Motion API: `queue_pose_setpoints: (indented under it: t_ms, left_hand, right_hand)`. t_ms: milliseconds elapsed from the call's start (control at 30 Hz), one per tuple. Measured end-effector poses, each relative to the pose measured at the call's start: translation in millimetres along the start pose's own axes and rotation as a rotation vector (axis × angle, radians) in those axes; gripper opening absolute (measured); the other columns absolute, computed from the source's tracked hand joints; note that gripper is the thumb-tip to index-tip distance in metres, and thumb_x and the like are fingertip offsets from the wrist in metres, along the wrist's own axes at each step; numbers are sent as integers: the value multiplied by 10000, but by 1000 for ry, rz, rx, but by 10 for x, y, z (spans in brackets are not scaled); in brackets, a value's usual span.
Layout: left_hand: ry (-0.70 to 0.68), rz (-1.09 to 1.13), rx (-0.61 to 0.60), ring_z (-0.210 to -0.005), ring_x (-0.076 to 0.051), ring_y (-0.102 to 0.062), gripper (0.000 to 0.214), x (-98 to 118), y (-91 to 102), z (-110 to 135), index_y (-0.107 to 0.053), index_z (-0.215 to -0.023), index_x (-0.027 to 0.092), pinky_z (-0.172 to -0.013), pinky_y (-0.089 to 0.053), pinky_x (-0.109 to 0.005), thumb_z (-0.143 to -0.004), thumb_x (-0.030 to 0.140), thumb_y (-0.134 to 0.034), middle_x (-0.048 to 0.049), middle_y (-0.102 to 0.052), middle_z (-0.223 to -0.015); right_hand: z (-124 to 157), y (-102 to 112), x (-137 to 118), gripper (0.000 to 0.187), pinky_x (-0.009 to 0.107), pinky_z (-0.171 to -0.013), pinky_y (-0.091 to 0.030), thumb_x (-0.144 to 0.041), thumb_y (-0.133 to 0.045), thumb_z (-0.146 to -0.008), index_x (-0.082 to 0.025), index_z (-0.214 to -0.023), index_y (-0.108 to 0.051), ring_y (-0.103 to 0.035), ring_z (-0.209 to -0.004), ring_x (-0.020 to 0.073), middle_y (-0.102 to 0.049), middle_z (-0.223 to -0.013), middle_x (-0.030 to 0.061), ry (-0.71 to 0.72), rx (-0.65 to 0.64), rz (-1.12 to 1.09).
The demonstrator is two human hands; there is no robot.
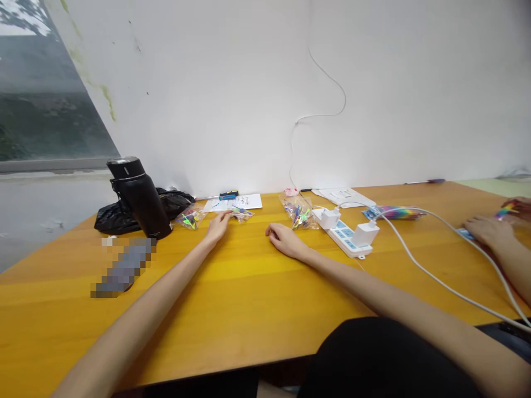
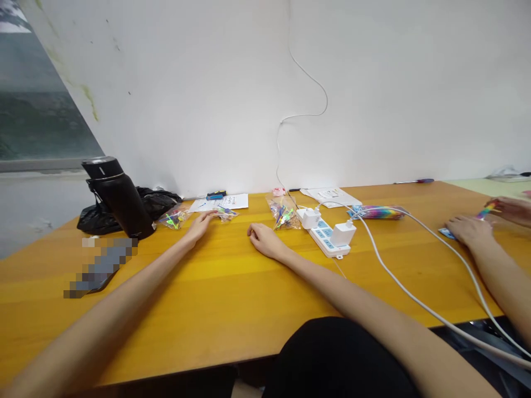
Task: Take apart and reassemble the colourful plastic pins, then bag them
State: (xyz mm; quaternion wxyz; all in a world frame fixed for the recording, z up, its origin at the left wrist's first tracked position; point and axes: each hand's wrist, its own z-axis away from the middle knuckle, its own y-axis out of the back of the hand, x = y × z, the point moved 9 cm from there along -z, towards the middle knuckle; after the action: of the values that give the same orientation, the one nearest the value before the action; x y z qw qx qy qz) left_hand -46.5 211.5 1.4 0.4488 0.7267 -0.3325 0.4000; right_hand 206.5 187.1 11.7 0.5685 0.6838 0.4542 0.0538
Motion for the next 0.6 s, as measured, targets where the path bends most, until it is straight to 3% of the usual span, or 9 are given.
queue_pose_setpoints:
  t_ms: [67,167,300,433,533,600]
  left_hand:
    - [44,63,24,-1315,-338,-580,312,-19,-43,-58,-714,-1106,165,-1171,-356,-491,-883,325,-566,-167,-692,-1314]
    - [79,178,70,-1320,-312,-584,352,-38,-20,44,-688,-1159,165,-1160,-393,-450,-865,347,-617,-158,-663,-1364]
    - [94,326,91,-1199,-243,-671,475,-49,130,360,-576,-1314,193,-1027,-537,-379,-889,399,-625,-135,-621,-1399]
    - [122,498,60,-1095,-236,-701,627,-71,325,643,-541,-1278,243,-885,-610,-359,-746,424,-818,-97,-612,-1339]
    - [24,402,7,-1209,-271,-641,626,46,445,760,-547,-1229,238,-986,-571,-390,-707,393,-856,-92,-584,-1370]
    - [-101,345,-36,-1351,-289,-539,590,201,474,814,-562,-1238,233,-1110,-486,-398,-735,376,-837,-92,-553,-1418]
  right_hand:
    - [-23,8,28,193,259,-813,-461,-67,-505,-909,-155,-1003,-647,-643,-903,176,-712,-979,65,-55,-33,0]
    - [-130,33,10,188,243,-707,-466,-62,-543,-875,-146,-972,-680,-668,-790,174,-731,-856,53,-161,-106,8]
    - [-317,135,-367,209,245,-720,-485,-91,-530,-905,-137,-1003,-709,-710,-844,190,-770,-938,91,-208,-165,6]
    - [-306,165,-1038,196,260,-766,-489,-161,-558,-925,-182,-1029,-723,-709,-897,203,-774,-992,65,-102,-236,-8]
    - [-183,264,-1439,192,308,-772,-487,-192,-523,-963,-187,-1031,-702,-694,-913,235,-753,-1047,93,70,-147,144]
    - [-98,356,-1557,203,332,-831,-496,-172,-490,-982,-180,-1062,-677,-674,-992,241,-727,-1107,104,171,-60,184]
